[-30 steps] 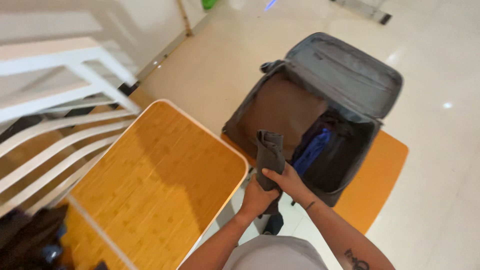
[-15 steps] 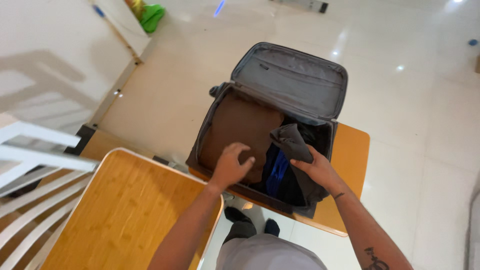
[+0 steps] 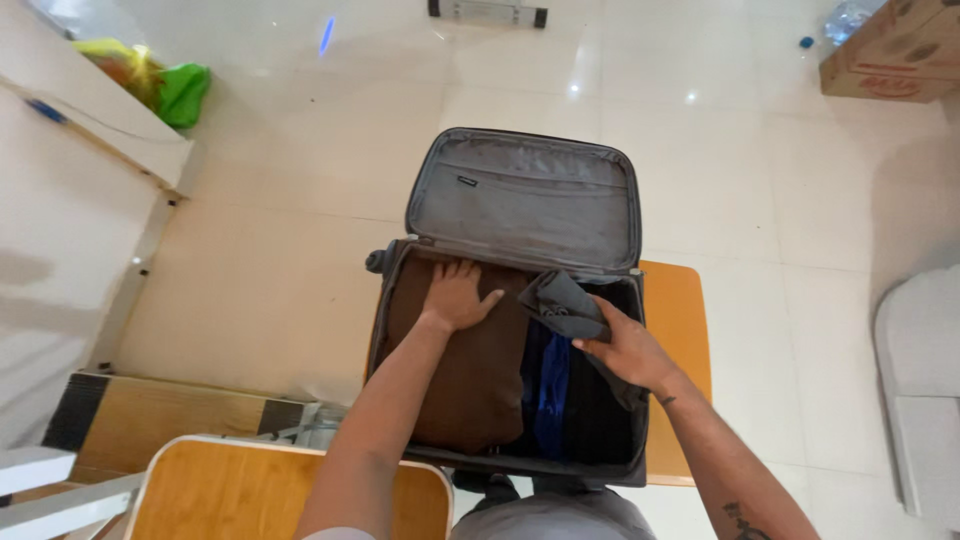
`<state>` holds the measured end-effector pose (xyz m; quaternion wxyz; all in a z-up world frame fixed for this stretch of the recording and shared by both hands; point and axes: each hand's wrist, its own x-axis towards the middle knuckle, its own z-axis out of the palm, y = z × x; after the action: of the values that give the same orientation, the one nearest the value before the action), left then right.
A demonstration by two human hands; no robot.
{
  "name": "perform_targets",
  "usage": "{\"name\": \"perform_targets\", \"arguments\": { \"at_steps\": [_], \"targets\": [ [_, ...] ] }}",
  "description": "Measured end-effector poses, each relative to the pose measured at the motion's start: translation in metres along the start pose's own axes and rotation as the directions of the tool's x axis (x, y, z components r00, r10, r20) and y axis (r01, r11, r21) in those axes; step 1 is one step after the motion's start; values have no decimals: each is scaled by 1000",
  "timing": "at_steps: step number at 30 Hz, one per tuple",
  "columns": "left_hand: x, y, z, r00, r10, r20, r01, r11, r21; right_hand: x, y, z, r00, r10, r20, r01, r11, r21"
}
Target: The person picks up several garments from a pile, folds a brown zip-up hoodie and a grey collared shirt, and places them into an open suitcase.
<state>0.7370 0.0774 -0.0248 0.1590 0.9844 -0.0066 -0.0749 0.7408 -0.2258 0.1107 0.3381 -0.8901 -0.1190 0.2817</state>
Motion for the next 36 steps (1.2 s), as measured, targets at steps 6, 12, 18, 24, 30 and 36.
{"name": "perform_targets", "arguments": {
  "at_steps": [6,12,18,24,30,36],
  "targets": [
    [-15,4,-27,995,-35,93,35,999,-5,31,-10,-3,990,-136,22,137,985,-100],
    [-10,14,-34,972,-120,203,92,985,144,70,-38,20,889,-457,-32,446,878,-173],
    [-13,15,-27,968,-85,234,51,988,147,97,-52,51,872,-487,-35,465,850,-248],
    [-46,21,-37,978,-63,199,56,998,37,107,-58,58,860,-506,-63,481,846,-228],
    [-95,31,-30,914,135,-384,-179,981,-80,106,-66,58,826,-561,-64,526,805,-275],
    [-137,27,-26,798,185,-573,-216,976,15,117,-58,88,762,-631,148,639,691,-338]
  ]
}}
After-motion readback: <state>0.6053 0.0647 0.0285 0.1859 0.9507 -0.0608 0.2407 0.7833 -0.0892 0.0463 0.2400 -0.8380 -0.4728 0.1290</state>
